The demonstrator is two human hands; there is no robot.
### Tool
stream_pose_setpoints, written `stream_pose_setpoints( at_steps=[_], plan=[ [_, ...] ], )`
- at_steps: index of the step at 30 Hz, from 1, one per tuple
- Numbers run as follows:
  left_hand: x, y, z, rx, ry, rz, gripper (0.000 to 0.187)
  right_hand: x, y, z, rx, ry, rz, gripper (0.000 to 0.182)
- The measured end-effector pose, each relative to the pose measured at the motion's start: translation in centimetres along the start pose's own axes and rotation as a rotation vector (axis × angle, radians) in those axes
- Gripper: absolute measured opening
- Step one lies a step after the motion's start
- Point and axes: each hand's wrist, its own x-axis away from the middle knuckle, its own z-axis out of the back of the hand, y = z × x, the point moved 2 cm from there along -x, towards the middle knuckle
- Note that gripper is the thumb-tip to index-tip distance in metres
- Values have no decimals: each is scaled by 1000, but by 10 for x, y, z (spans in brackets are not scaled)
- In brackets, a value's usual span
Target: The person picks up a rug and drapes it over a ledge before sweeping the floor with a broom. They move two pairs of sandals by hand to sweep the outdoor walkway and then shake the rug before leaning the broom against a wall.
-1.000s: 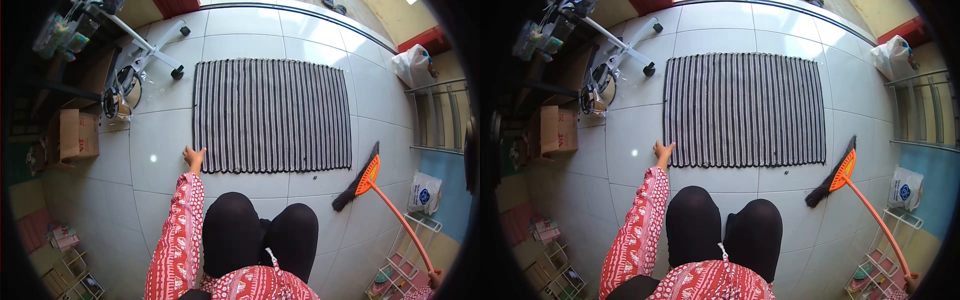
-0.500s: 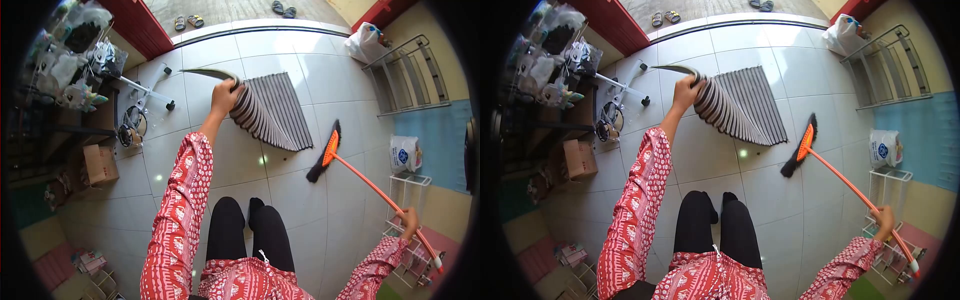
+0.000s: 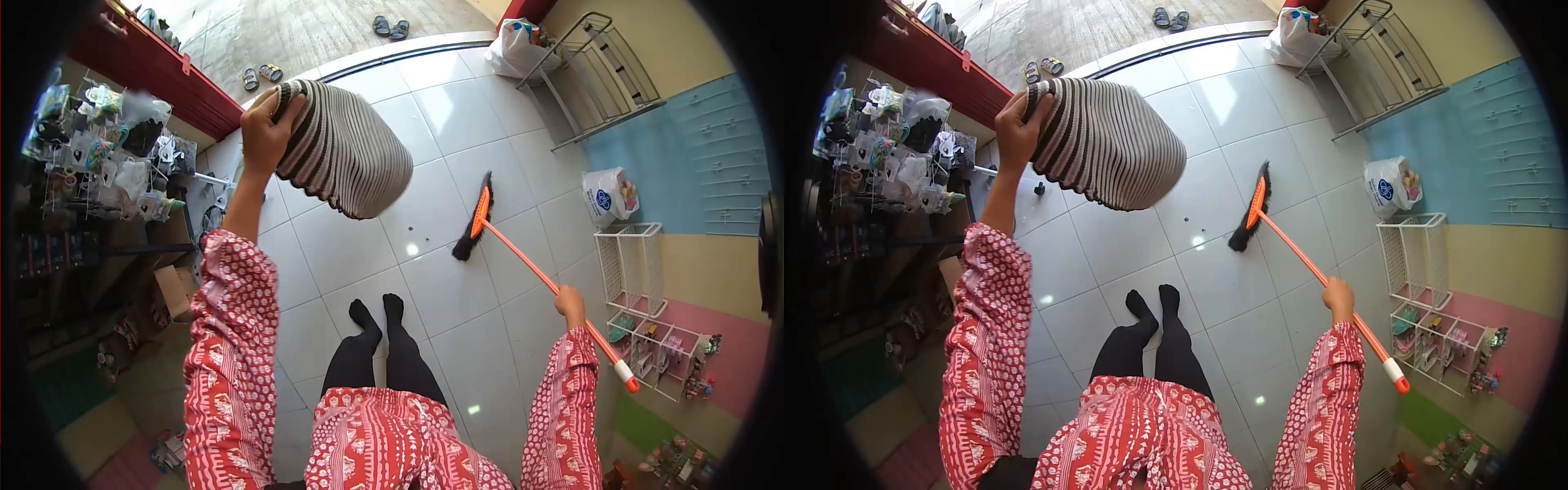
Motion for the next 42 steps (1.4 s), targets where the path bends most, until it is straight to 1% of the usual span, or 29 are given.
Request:
stream_pose_setpoints(
  at_steps=[1, 2, 3, 4, 6, 7, 8, 9, 10, 11, 13, 15, 16, 18, 21, 22, 24, 27, 30, 31, 32, 33, 34, 36, 38, 39, 42],
  plan=[
    [-4, 17, 9, -44, -51, -107, 19, 2, 7, -4, -13, -21, 16, 24],
    [0, 22, 25, -7, -58, -2, 19, 8, 11, -7, -34, -45, 30, 25],
    [6, 17, 34, 87, 66, 153, 20, 13, 16, -14, -54, -68, 42, 27],
    [14, 16, 42, 178, 191, 313, 20, 23, 20, -11, -195, -158, 10, 29],
    [16, 34, 64, -17, 180, 181, 20, 50, 31, -10, -473, -349, -57, 34],
    [19, 42, 74, -111, 173, 118, 21, 59, 38, -19, -581, -329, -33, 39],
    [19, 28, 82, -98, 123, 180, 21, 67, 49, -27, -685, -306, -9, 46],
    [15, 20, 90, -3, 147, 273, 22, 77, 59, -35, -789, -287, 16, 52],
    [18, 20, 95, 90, 172, 371, 23, 80, 76, -57, -742, -190, 116, 53],
    [26, 32, 98, 121, 149, 339, 25, 78, 94, -88, -697, -82, 219, 54],
    [48, 30, 102, 152, 237, 346, 25, 107, 98, -105, -749, -38, 199, 55],
    [75, 31, 115, 136, 301, 381, 25, 157, 99, -101, -908, -178, -37, 54],
    [90, 37, 130, 124, 293, 432, 23, 188, 99, -98, -983, -228, -77, 53],
    [128, 38, 149, 195, 254, 430, 23, 242, 107, -111, -1134, -316, -164, 51],
    [179, 83, 174, 111, 166, 493, 23, 300, 127, -144, -1136, -266, -173, 49],
    [192, 92, 184, 115, 152, 503, 23, 320, 132, -154, -1154, -282, -193, 48],
    [216, 96, 207, 122, 112, 527, 25, 366, 134, -172, -1206, -329, -246, 49],
    [252, 101, 245, -85, 29, 583, 25, 413, 146, -188, -1336, -398, -356, 50],
    [283, 109, 276, 7, 165, 664, 26, 476, 146, -186, -1474, -474, -474, 51],
    [294, 110, 286, 95, 224, 722, 25, 489, 149, -184, -1520, -490, -492, 51],
    [307, 112, 297, 181, 287, 781, 25, 503, 157, -183, -1585, -556, -531, 52],
    [321, 110, 309, 215, 307, 812, 26, 515, 162, -185, -1651, -625, -566, 52],
    [333, 113, 318, 250, 328, 838, 27, 521, 172, -190, -1614, -633, -592, 53],
    [348, 132, 330, 258, 450, 923, 30, 539, 185, -205, -1552, -665, -665, 56],
    [361, 138, 350, 438, 543, 1039, 33, 557, 183, -211, -1514, -639, -763, 48],
    [366, 145, 356, 428, 563, 1053, 34, 562, 187, -213, -1490, -622, -817, 44],
    [382, 161, 363, 453, 589, 1090, 35, 557, 202, -227, -1535, -893, -942, 23]
  ],
)
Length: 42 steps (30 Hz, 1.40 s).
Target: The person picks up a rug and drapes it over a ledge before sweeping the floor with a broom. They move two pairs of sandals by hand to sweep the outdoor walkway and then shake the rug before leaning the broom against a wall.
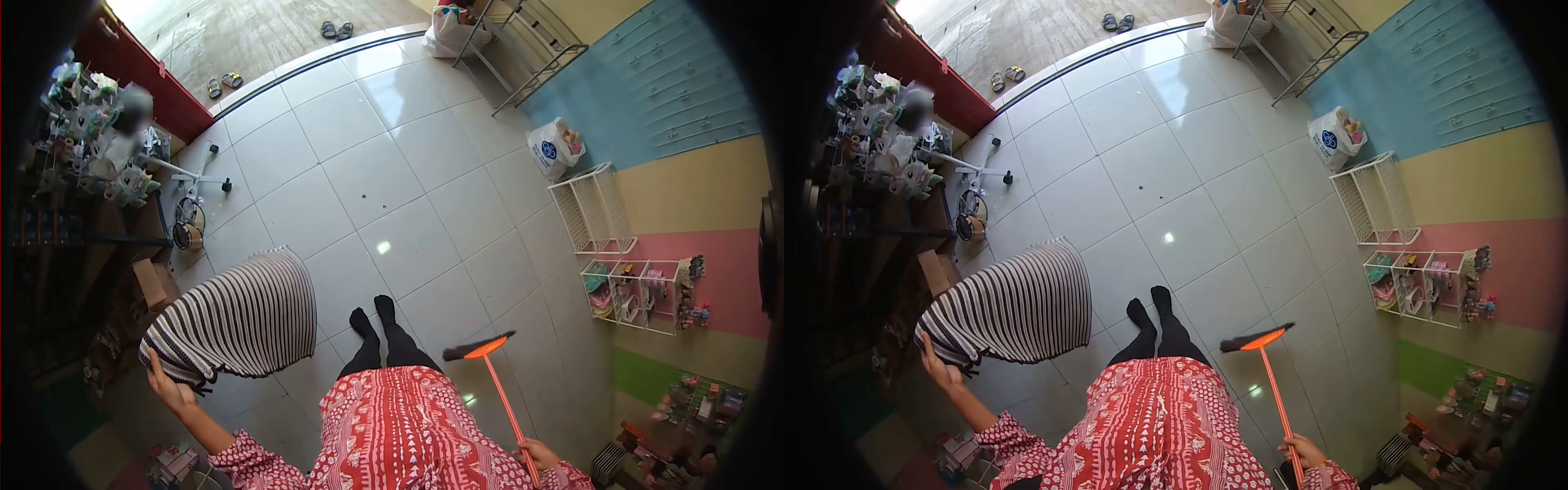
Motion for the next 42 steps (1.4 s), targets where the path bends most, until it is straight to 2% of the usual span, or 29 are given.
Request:
stream_pose_setpoints(
  at_steps=[3, 6, 7, 10, 16, 23, 26, 31, 36, 38, 42],
  plan=[
    [26, 10, -6, -64, -25, -25, 34, -22, 2, 12, 169, 161, 1, 10],
    [40, 9, -8, -210, -98, -73, 32, -42, 5, -2, 112, 135, -28, 10],
    [48, 13, -17, -224, -121, -139, 31, -42, 2, -9, 138, 115, 9, 11],
    [51, 11, -25, -228, -125, -107, 30, -36, -38, -33, 233, 81, 121, 15],
    [40, 11, -23, -164, 75, -149, 28, -14, -111, -105, 430, 13, 258, 24],
    [51, 9, 0, -92, 320, -114, 32, -1, -152, -143, 338, -124, 275, 34],
    [55, 10, -1, -52, 338, -136, 32, -1, -174, -170, 373, -206, 332, 35],
    [65, 11, -22, -51, 237, -179, 31, 1, -219, -209, 385, -299, 363, 35],
    [83, 15, -43, -58, 231, -212, 32, -4, -241, -198, 392, -315, 353, 37],
    [96, 18, -56, -39, 304, -266, 32, -13, -245, -179, 363, -352, 347, 38],
    [127, 26, -112, 16, 349, -323, 32, -18, -262, -165, 307, -383, 326, 39]
  ],
)
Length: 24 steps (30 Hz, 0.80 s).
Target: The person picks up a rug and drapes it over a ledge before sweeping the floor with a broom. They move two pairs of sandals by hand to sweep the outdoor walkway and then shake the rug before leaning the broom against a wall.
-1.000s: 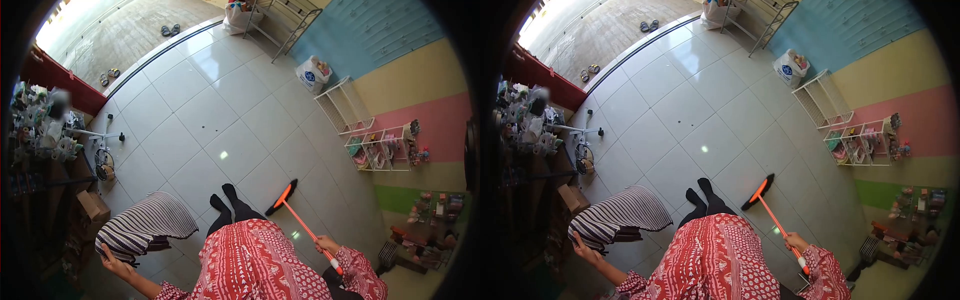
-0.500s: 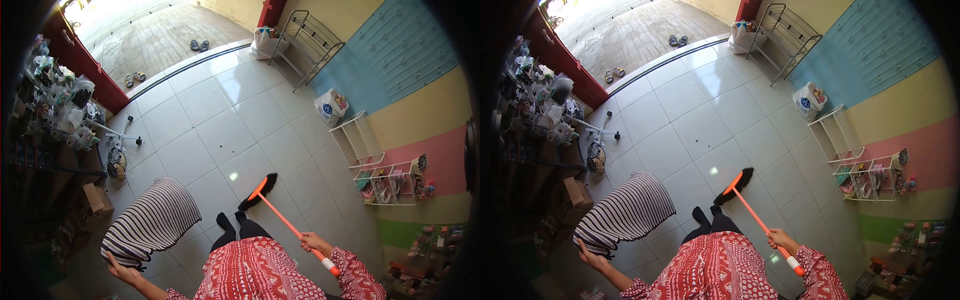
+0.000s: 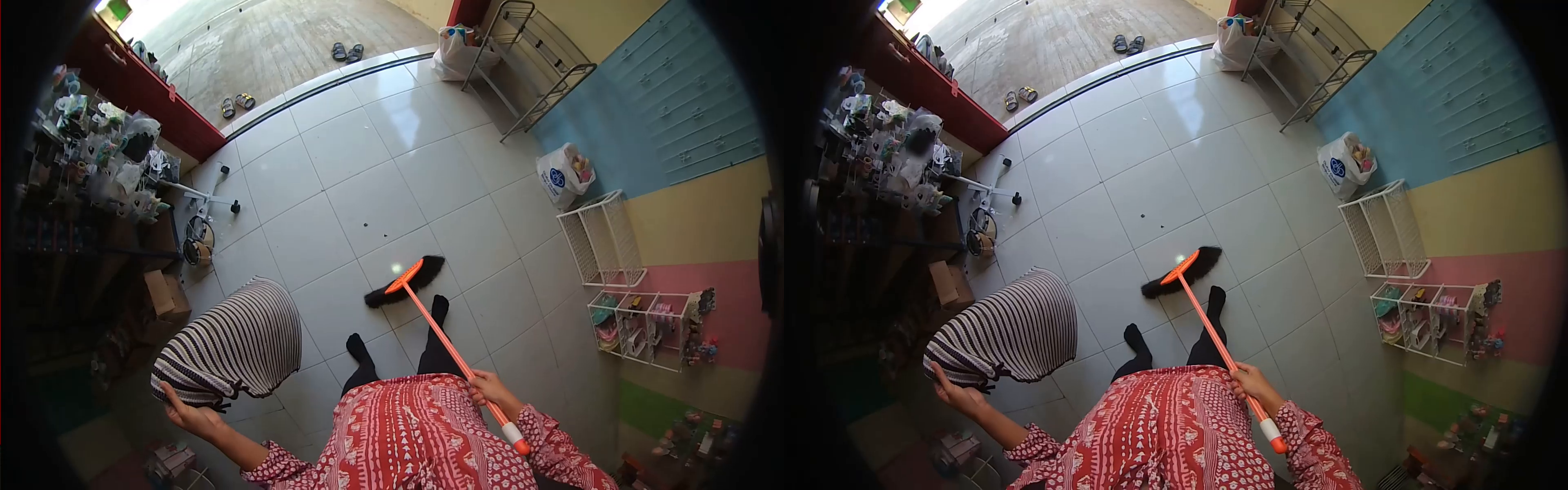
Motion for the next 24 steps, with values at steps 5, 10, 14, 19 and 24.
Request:
stream_pose_setpoints(
  at_steps=[5, 10, 14, 19, 24],
  plan=[
    [61, 20, -68, 84, 43, -38, 32, -14, -46, 55, 3, -143, 27, 38],
    [94, 56, -128, 181, 68, -11, 41, 49, -115, 119, -136, -224, 75, 38],
    [73, 56, -182, 184, -177, 120, 41, 99, -179, 156, 44, -150, 194, 47],
    [62, 27, -291, 243, -463, 252, 32, 76, -273, 170, 198, -45, 319, 55],
    [56, -8, -416, 266, -598, 295, 26, 29, -394, 164, 198, -72, 403, 55]
  ],
)
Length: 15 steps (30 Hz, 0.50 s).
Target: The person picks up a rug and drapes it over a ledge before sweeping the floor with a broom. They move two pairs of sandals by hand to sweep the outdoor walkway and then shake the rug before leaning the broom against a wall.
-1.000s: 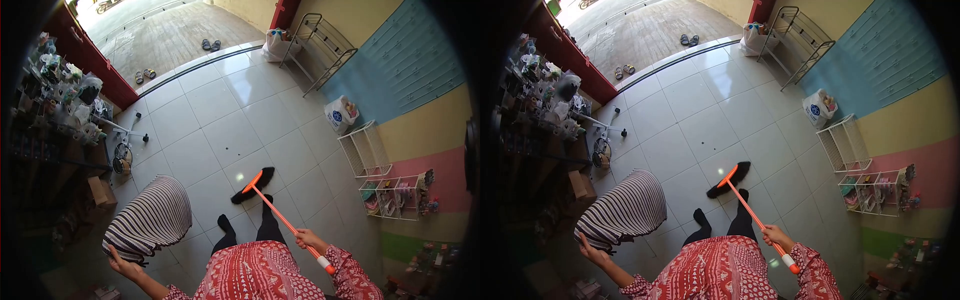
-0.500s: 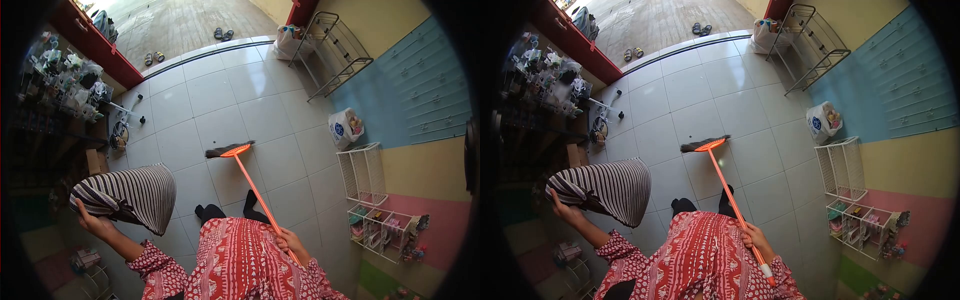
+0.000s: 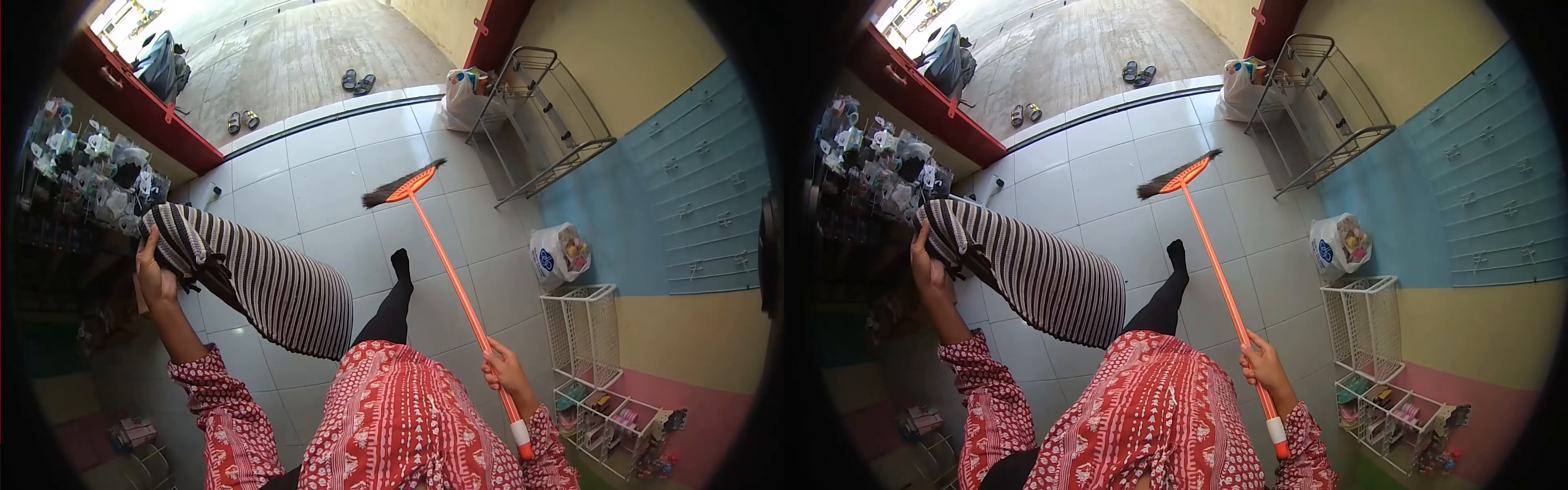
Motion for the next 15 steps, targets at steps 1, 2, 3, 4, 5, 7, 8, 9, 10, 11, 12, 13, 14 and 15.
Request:
stream_pose_setpoints(
  at_steps=[1, 2, 3, 4, 5, 7, 8, 9, 10, 11, 12, 13, 14, 15],
  plan=[
    [-19, -11, -16, 7, -6, 5, 26, -18, -20, 4, -3, -11, 15, 55],
    [-39, -20, -34, 12, -11, 10, 25, -33, -42, 8, 31, 1, 20, 54],
    [-51, -24, -65, 32, -8, 15, 26, -51, -68, 12, 67, 12, 34, 54],
    [-72, -30, -84, 24, -10, 15, 26, -61, -89, 14, 102, 24, 28, 54],
    [-92, -37, -102, 18, -2, 15, 26, -70, -111, 17, 163, 52, 25, 54],
    [-129, -49, -140, 0, 19, -12, 24, -95, -157, 24, 297, 95, 42, 54],
    [-151, -53, -164, -10, -20, -17, 21, -111, -183, 30, 400, 109, 74, 54],
    [-167, -53, -197, -9, -35, -19, 20, -122, -202, 37, 495, 121, 88, 54],
    [-186, -54, -226, -14, -48, -13, 18, -131, -216, 44, 589, 134, 92, 55],
    [-213, -59, -243, -16, -89, -1, 18, -138, -228, 50, 610, 141, 78, 54],
    [-240, -65, -261, -12, -129, 4, 17, -147, -243, 57, 633, 150, 71, 54],
    [-262, -67, -286, -26, -167, 19, 16, -161, -262, 65, 655, 157, 78, 53],
    [-284, -69, -313, -15, -158, -1, 15, -173, -279, 67, 691, 156, 67, 54],
    [-310, -72, -336, -6, -177, -4, 15, -182, -295, 69, 725, 158, 56, 54]
  ],
)
